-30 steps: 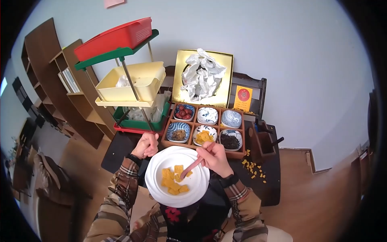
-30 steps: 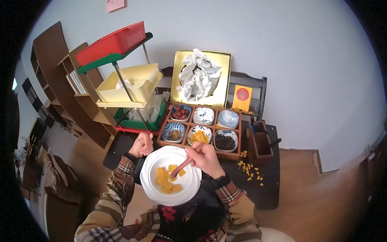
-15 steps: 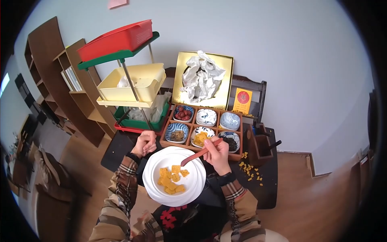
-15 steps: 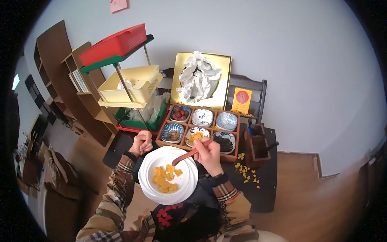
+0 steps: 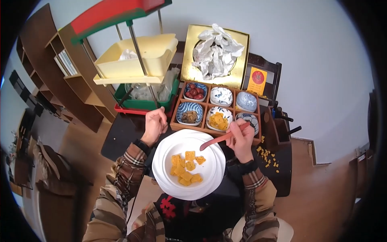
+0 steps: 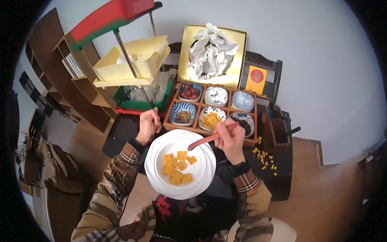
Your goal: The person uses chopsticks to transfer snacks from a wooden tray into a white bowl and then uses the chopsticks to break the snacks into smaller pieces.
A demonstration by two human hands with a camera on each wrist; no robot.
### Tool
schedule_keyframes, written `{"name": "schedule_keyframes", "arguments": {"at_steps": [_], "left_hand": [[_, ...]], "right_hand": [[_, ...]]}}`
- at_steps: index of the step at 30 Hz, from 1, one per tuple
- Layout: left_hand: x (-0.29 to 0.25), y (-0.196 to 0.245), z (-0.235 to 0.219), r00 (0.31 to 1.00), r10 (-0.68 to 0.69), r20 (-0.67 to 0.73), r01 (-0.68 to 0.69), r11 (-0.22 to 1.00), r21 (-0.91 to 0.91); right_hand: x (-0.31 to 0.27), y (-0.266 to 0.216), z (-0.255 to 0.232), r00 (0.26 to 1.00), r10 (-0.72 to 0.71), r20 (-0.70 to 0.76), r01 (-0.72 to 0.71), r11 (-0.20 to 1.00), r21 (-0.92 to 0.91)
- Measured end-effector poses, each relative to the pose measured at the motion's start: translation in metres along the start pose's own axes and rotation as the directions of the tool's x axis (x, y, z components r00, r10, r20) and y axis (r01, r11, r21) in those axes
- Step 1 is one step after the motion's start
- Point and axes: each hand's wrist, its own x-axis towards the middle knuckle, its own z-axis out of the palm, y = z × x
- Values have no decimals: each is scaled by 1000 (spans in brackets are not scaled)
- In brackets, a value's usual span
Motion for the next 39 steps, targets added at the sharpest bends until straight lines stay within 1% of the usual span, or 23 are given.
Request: {"name": "schedule_keyframes", "arguments": {"at_steps": [1, 2, 4, 5, 8, 9, 10, 12, 13, 14, 15, 16, 20, 22, 24, 28, 30, 36, 39], "left_hand": [[-1, 0, 1, 1000, 13, -18, -12, 999, 36], [2, -4, -1, 997, 58, -46, -55, 997, 53], [1, 1, -1, 997, 22, -70, -17, 997, 72], [2, 0, -6, 998, 45, -38, -38, 987, 157], [-2, 10, 5, 998, 52, -47, -45, 988, 150], [-1, 8, 2, 997, 70, -17, -66, 987, 144], [-2, 8, 0, 998, 64, -20, -60, 987, 146], [-2, 10, -4, 997, 36, 68, -43, 993, 108], [-2, 11, 0, 1000, -1, 21, 0, 998, 59], [0, 9, -2, 1000, -9, 22, 8, 999, 52], [-1, 8, -3, 998, -12, 69, 11, 1000, 11], [-1, 8, -4, 993, -12, 115, 16, 999, -29], [-1, 6, -3, 995, 28, 100, -22, 998, -59], [0, 6, -6, 992, 50, 114, -45, 998, -49], [0, 6, -9, 986, 24, 162, -5, 993, -114], [0, 6, -10, 980, 47, 193, -22, 991, -129], [0, 10, -7, 980, 25, 196, -4, 994, -106], [1, 7, -7, 974, 17, 228, -2, 998, -67], [1, 5, -7, 979, -2, 205, 12, 999, -49]], "right_hand": [[1, 0, 1, 1000, -17, 1, 17, 1000, 2], [1, 1, 1, 999, -32, -1, 32, 999, 4], [0, 4, 0, 999, -33, -15, 33, 999, -17], [0, 4, -1, 999, -26, -19, 26, 1000, -16], [4, 5, -1, 1000, -28, -9, 28, 999, -20], [3, 7, -1, 999, -32, -8, 32, 999, -23], [2, 8, -2, 1000, -25, -10, 25, 999, -21], [2, 8, -5, 999, -27, -44, 27, 1000, -11], [2, 8, -7, 999, -39, -27, 38, 999, -28], [4, 10, -7, 999, -33, -32, 32, 999, -35], [4, 11, -8, 999, -33, -28, 32, 999, -25], [5, 12, -8, 999, -32, -24, 32, 999, -13], [3, 13, -6, 999, -33, -17, 32, 999, -14], [3, 12, -5, 998, -44, -33, 43, 999, -9], [3, 11, -3, 999, -43, -22, 43, 999, -10], [3, 10, -4, 999, -42, 0, 42, 999, -17], [4, 10, -6, 999, -44, 5, 44, 999, -19], [3, 6, -4, 1000, -21, 21, 22, 999, -29], [2, 8, -4, 1000, -11, 27, 12, 1000, -29]]}}
